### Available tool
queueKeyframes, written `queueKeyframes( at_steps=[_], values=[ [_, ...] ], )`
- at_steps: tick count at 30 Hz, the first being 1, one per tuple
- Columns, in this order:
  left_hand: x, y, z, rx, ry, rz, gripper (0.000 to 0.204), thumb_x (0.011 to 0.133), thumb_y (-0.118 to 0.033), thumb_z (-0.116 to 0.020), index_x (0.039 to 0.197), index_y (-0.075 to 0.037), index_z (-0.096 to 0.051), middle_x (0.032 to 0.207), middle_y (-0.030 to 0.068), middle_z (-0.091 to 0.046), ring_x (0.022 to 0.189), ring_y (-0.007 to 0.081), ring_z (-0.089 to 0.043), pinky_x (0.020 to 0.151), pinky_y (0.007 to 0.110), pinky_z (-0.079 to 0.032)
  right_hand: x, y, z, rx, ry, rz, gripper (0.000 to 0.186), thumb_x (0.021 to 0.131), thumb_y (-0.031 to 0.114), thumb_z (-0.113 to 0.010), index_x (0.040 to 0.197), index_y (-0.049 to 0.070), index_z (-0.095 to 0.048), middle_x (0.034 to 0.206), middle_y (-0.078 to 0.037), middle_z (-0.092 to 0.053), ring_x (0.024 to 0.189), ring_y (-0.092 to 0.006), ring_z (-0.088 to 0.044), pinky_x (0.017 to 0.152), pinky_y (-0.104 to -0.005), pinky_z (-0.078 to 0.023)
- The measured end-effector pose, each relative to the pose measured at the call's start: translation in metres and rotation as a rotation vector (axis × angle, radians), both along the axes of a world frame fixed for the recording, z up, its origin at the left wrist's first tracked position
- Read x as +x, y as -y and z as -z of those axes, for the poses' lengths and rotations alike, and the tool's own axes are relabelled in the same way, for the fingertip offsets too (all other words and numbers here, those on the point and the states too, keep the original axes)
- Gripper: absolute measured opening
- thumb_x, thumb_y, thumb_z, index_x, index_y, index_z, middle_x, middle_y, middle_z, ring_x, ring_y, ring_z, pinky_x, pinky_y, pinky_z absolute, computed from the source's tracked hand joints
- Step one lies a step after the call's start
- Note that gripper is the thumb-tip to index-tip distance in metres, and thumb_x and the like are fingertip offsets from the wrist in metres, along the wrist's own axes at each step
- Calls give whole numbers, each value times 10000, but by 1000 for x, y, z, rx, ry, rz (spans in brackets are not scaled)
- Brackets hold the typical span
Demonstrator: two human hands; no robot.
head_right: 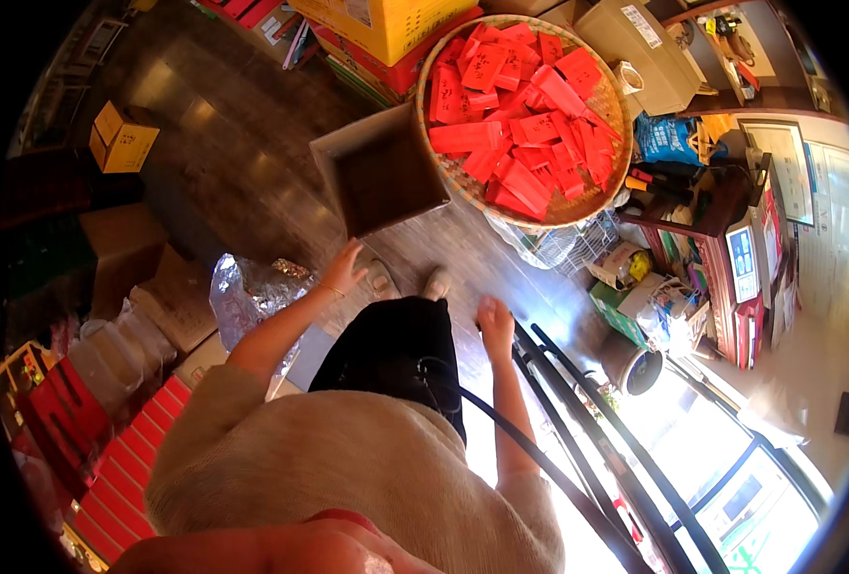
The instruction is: The person arranges red envelopes in a circular pattern inside a box and transfers them to a woven basket. They also handle stacks of red boxes and plastic-wrapped items, moving them around the workspace.
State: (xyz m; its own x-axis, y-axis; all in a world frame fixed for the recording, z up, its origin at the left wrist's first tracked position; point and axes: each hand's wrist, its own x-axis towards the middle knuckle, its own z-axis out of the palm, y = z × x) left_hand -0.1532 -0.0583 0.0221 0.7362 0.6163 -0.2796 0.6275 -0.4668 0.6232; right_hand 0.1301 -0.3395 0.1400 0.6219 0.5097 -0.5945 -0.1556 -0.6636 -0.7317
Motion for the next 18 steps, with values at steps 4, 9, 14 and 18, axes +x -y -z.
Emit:
queueKeyframes(
  at_steps=[4, 9, 14, 18],
  values=[
    [35, -30, -33, 96, 115, -104, 622, 866, -254, -709, 1396, -59, -448, 1517, 204, -387, 1349, 382, -429, 1107, 410, -398, 70, -112, -26, 286, 556, -259, 375, 845, 77, -659, 1216, 40, -614, 1172, -187, -632, 1089, -375, -608, 905, -409, -493],
    [121, -57, -113, 154, 229, -195, 595, 872, -214, -707, 1384, -62, -445, 1502, 208, -401, 1336, 389, -438, 1096, 417, -401, 137, -243, -61, 421, 1046, -612, 550, 760, 57, -679, 1295, 35, -558, 1361, -187, -517, 1281, -378, -477, 1073, -483, -386],
    [194, -55, -151, 169, 293, -316, 577, 875, -169, -702, 1396, -87, -467, 1491, 182, -427, 1344, 357, -453, 1082, 395, -416, 184, -299, -27, 330, 1419, -976, 667, 740, 162, -692, 1369, 44, -506, 1352, -134, -533, 1313, -293, -462, 1167, -508, -259],
    [231, -53, -149, 120, 325, -414, 595, 864, -125, -710, 1404, -90, -462, 1482, 166, -444, 1337, 328, -470, 1060, 378, -438, 206, -300, -14, 364, 1189, -1026, 668, 730, 133, -722, 1358, 39, -514, 1274, -106, -586, 1280, -253, -497, 1156, -475, -284]
  ],
)
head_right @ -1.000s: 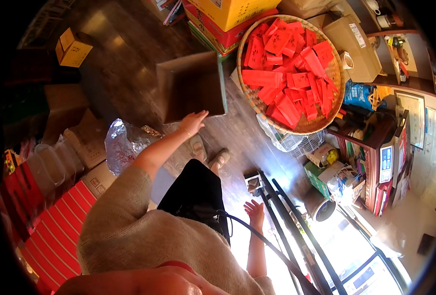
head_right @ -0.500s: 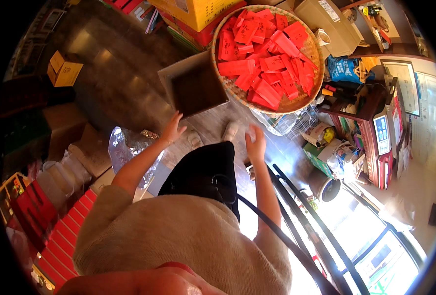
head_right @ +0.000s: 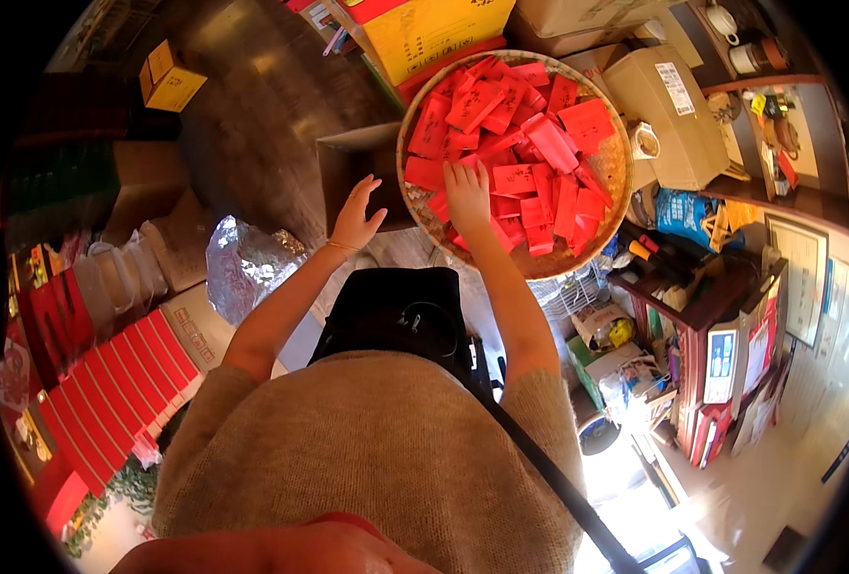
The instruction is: The person arranges red envelopes in a circular pattern inside a box and transfers them to a woven basket. They also handle stacks of red boxes and plastic-wrapped items, moving them around the workspace.
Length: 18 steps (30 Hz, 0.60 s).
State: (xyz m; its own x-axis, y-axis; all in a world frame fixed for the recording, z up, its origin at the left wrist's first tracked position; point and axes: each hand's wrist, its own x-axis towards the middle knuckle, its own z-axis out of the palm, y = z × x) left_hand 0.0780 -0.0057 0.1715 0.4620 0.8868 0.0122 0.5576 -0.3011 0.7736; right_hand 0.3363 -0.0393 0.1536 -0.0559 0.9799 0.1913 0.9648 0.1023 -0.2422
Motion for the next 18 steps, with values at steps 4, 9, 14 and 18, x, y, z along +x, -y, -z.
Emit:
queueKeyframes(
  at_steps=[4, 9, 14, 18],
  values=[
    [35, 3, -11, -288, 185, -111, 631, 855, -113, -738, 1413, -70, -448, 1457, 137, -474, 1336, 274, -480, 1067, 391, -432, 10, 30, -19, -220, -838, 175, 651, 801, 46, -724, 1402, 9, -477, 1337, -114, -576, 1267, -244, -530, 1110, -402, -367],
    [80, 2, -33, -594, 470, 20, 769, 822, -144, -796, 1465, -43, -387, 1418, 124, -509, 1323, 234, -493, 1080, 398, -419, 14, 55, -40, -331, -1907, 217, 592, 906, 10, -665, 1446, -5, -420, 1378, -116, -554, 1219, -212, -574, 1033, -328, -459],
    [106, 4, -42, -831, 578, 21, 744, 791, -113, -825, 1415, -52, -425, 1371, 91, -554, 1262, 213, -542, 1053, 385, -445, 8, 68, -63, -493, -1970, 247, 615, 908, 3, -663, 1454, -34, -382, 1381, -114, -538, 1185, -214, -588, 976, -350, -509],
    [86, 5, -40, -857, 540, 14, 613, 793, -100, -824, 1307, -48, -494, 1270, 86, -617, 1133, 184, -614, 990, 361, -495, -6, 86, -45, -399, -1786, 141, 558, 915, 23, -666, 1422, -17, -438, 1344, -113, -559, 1158, -192, -594, 960, -328, -506]
  ],
)
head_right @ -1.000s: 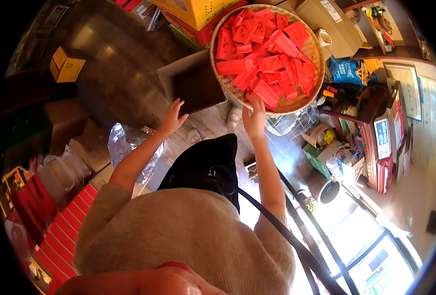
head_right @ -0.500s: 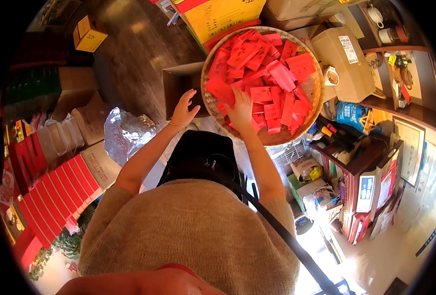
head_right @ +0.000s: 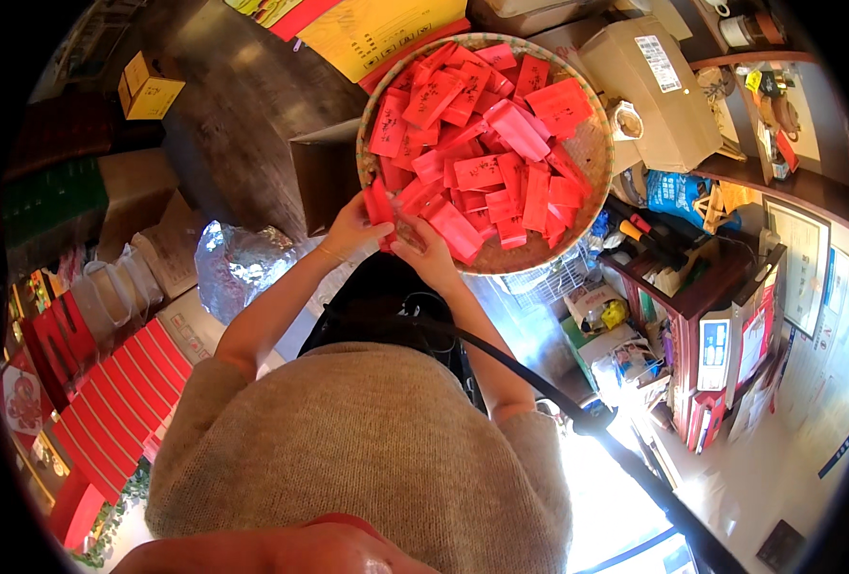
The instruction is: The person arranges red envelopes in a circular pattern inside a box and transfers them to a woven basket. They also handle stacks of red boxes and plastic-wrapped items, moving them around the workspace.
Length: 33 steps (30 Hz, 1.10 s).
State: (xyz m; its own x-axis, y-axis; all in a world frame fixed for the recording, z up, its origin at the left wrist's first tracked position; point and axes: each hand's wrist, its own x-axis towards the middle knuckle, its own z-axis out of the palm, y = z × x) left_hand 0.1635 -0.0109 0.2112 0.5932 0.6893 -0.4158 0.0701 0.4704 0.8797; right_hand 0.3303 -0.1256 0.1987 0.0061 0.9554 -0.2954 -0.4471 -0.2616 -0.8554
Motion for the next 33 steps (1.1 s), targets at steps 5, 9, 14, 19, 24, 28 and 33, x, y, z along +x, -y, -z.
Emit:
queueKeyframes(
  at_steps=[5, 9, 14, 19, 24, 28, 33],
  values=[
    [-74, -15, 40, 0, -219, -214, 608, 795, -136, -829, 1290, -22, -494, 1196, 108, -640, 1068, 199, -637, 964, 345, -503, 20, 35, 37, -214, 224, 62, 459, 901, 95, -698, 1319, -6, -539, 1317, -143, -568, 1162, -197, -592, 954, -328, -496],
    [-144, -28, 122, 421, -641, -284, 847, 733, -274, -882, 1379, 23, -420, 1361, 167, -526, 1204, 260, -555, 990, 377, -481, 28, 33, 30, -194, 811, 150, 505, 818, 104, -736, 1282, 14, -557, 1259, -164, -581, 1162, -303, -566, 985, -409, -463],
    [-82, -35, 93, 656, -666, -137, 920, 736, -263, -846, 1454, 26, -350, 1454, 212, -416, 1328, 337, -434, 1089, 410, -382, 28, 22, 44, -196, 1427, 147, 566, 741, 136, -747, 1271, 57, -564, 1189, -168, -587, 1136, -399, -516, 985, -493, -421],
    [-13, -29, 43, 843, -345, 19, 743, 791, -122, -751, 1445, -39, -410, 1475, 175, -424, 1356, 340, -420, 1132, 414, -341, 31, 34, 81, -205, 1232, 187, 506, 801, 219, -754, 1249, 35, -609, 1171, -156, -639, 1087, -328, -604, 944, -377, -468],
    [27, -25, -21, 1035, -140, 503, 726, 742, -86, -773, 1403, -63, -475, 1471, 165, -435, 1369, 344, -410, 1150, 422, -328, 45, 21, 18, -493, -21, 145, 434, 950, 287, -639, 1286, 13, -611, 1150, -120, -684, 1022, -211, -656, 903, -300, -491],
    [29, -27, -18, 1160, -124, 614, 723, 679, -99, -831, 1340, -76, -538, 1369, 148, -525, 1299, 337, -478, 1097, 419, -387, 49, 4, -31, -476, -178, 50, 511, 1011, 375, -519, 1318, -29, -580, 1114, -115, -691, 975, -191, -652, 914, -306, -488],
    [6, -36, -14, 881, -89, 412, 684, 713, -156, -848, 1319, -61, -543, 1242, 145, -603, 1171, 325, -576, 1010, 405, -454, 69, 7, -29, -482, -344, -18, 655, 1039, 546, -358, 1302, -4, -597, 1118, -134, -697, 955, -205, -649, 910, -323, -485]
  ],
)
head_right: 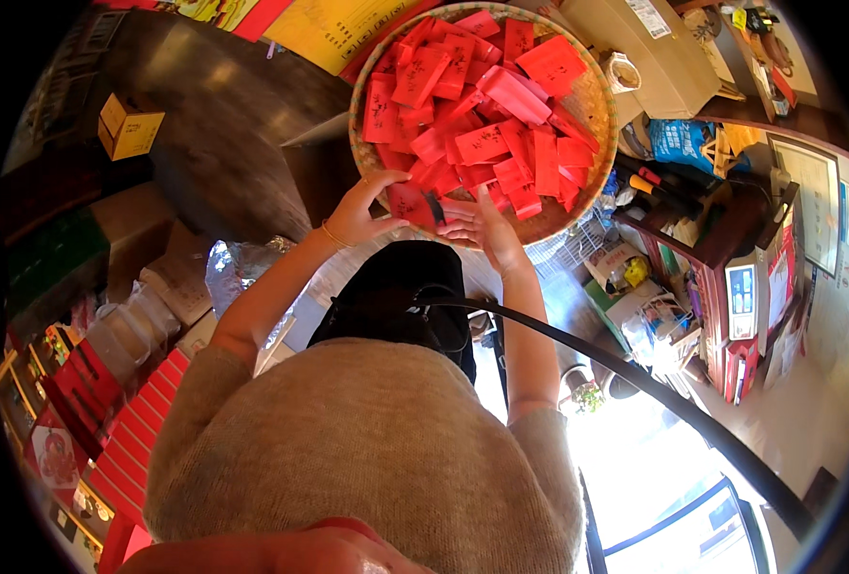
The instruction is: The person arranges red envelopes in a circular pattern inside a box and transfers them to a woven basket. They also handle stacks of red boxes and plastic-wrapped items, moving them around the workspace.
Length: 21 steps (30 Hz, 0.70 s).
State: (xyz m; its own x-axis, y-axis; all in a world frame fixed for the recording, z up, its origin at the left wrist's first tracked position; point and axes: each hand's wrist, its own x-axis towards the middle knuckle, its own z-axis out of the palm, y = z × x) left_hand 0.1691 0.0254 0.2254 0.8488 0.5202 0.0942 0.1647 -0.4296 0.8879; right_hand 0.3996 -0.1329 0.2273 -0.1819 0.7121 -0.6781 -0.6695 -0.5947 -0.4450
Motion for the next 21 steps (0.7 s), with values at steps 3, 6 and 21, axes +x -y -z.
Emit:
queueKeyframes(
  at_steps=[3, 6, 21],
  values=[
    [-27, 8, 5, -264, -91, -164, 704, 719, -187, -864, 1321, -34, -533, 1250, 151, -599, 1158, 306, -586, 991, 390, -467, -5, 2, 24, 109, 357, 108, 623, 1028, 536, -395, 1283, 12, -616, 1142, -122, -701, 955, -205, -652, 907, -326, -491],
    [-77, 4, 31, -270, -138, -375, 768, 720, -235, -870, 1356, -27, -494, 1247, 174, -597, 1158, 306, -594, 1001, 393, -467, -14, -11, 26, 142, 893, 72, 363, 964, 257, -601, 1232, 16, -644, 1115, -124, -713, 962, -213, -666, 922, -350, -496],
    [-88, -32, 72, 216, -265, -490, 646, 805, -117, -726, 1381, -21, -450, 1420, 238, -462, 1306, 416, -441, 1100, 447, -369, -34, -115, 77, 787, 2160, -854, 539, 796, 134, -606, 1330, 94, -541, 1262, -119, -540, 1229, -281, -476, 1018, -434, -382]
  ],
)
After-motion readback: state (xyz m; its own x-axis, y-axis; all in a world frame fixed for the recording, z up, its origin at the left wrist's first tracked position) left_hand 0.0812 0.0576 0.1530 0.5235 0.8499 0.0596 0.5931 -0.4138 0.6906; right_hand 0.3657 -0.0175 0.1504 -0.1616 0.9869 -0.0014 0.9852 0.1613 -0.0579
